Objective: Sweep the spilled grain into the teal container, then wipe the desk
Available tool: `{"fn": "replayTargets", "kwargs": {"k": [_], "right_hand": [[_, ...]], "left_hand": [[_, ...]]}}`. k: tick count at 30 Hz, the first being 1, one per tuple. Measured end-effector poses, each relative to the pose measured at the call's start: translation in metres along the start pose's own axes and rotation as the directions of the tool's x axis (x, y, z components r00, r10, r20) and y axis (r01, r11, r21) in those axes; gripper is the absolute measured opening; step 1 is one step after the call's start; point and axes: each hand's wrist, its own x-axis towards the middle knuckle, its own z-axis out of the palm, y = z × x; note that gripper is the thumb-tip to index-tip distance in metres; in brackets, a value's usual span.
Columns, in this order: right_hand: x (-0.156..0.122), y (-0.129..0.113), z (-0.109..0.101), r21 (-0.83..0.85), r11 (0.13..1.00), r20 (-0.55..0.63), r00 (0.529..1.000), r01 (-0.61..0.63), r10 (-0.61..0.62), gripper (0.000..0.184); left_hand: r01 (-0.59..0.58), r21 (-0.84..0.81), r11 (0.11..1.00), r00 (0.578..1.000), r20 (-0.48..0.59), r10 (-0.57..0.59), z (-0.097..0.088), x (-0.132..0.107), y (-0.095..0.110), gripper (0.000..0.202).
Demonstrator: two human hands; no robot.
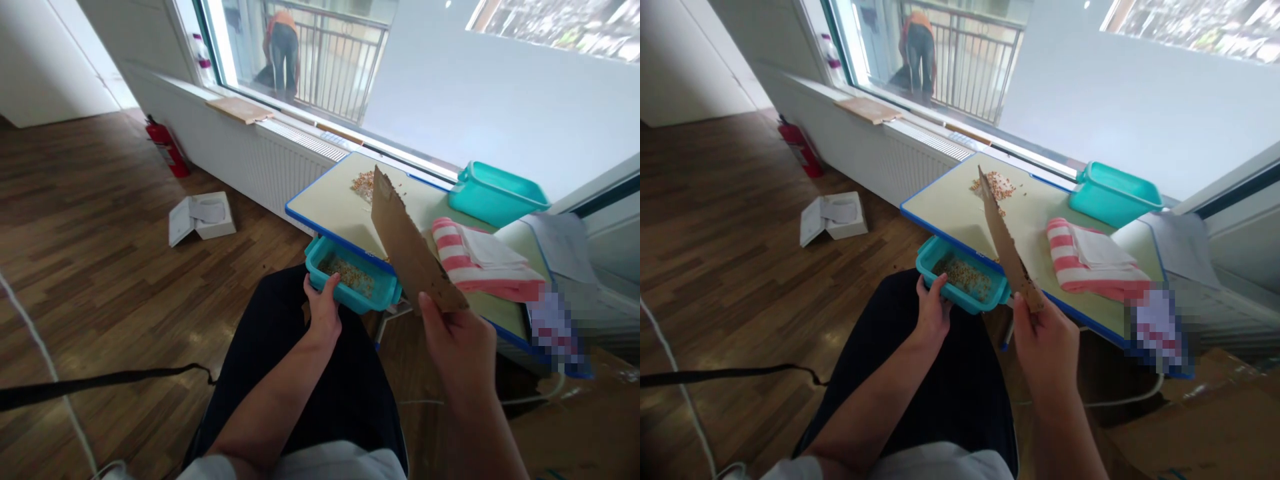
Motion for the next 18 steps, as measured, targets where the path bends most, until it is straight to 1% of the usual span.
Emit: {"fn": "replayTargets", "kwargs": {"k": [3, 6, 9, 14, 18], "right_hand": [[0.013, 0.002, 0.000, 0.129, 0.987, 0.051, 0.995, -0.096, 0.090, 0.029], [0.026, 0.007, 0.001, 0.266, 0.943, 0.062, 0.980, -0.201, 0.191, 0.023], [0.037, 0.016, 0.003, 0.360, 0.898, 0.066, 0.967, -0.252, 0.245, 0.021], [0.051, 0.028, 0.005, 0.359, 0.884, 0.062, 0.953, -0.300, 0.298, 0.022], [0.053, 0.030, 0.004, 0.392, 0.876, 0.059, 0.958, -0.282, 0.282, 0.022]], "left_hand": [[0.003, 0.001, 1.000, 1.000, -0.018, -0.003, -0.001, 0.003, 0.004, 0.078], [-0.003, -0.010, 1.000, 1.000, -0.017, 0.003, -0.003, 0.007, 0.005, 0.080], [-0.003, -0.007, 1.000, 1.000, -0.014, 0.003, -0.006, 0.011, 0.004, 0.081], [-0.015, 0.002, 1.000, 1.000, -0.002, 0.015, -0.009, 0.017, 0.003, 0.081], [-0.020, 0.006, 1.000, 1.000, -0.011, 0.020, -0.008, 0.015, 0.002, 0.081]]}}
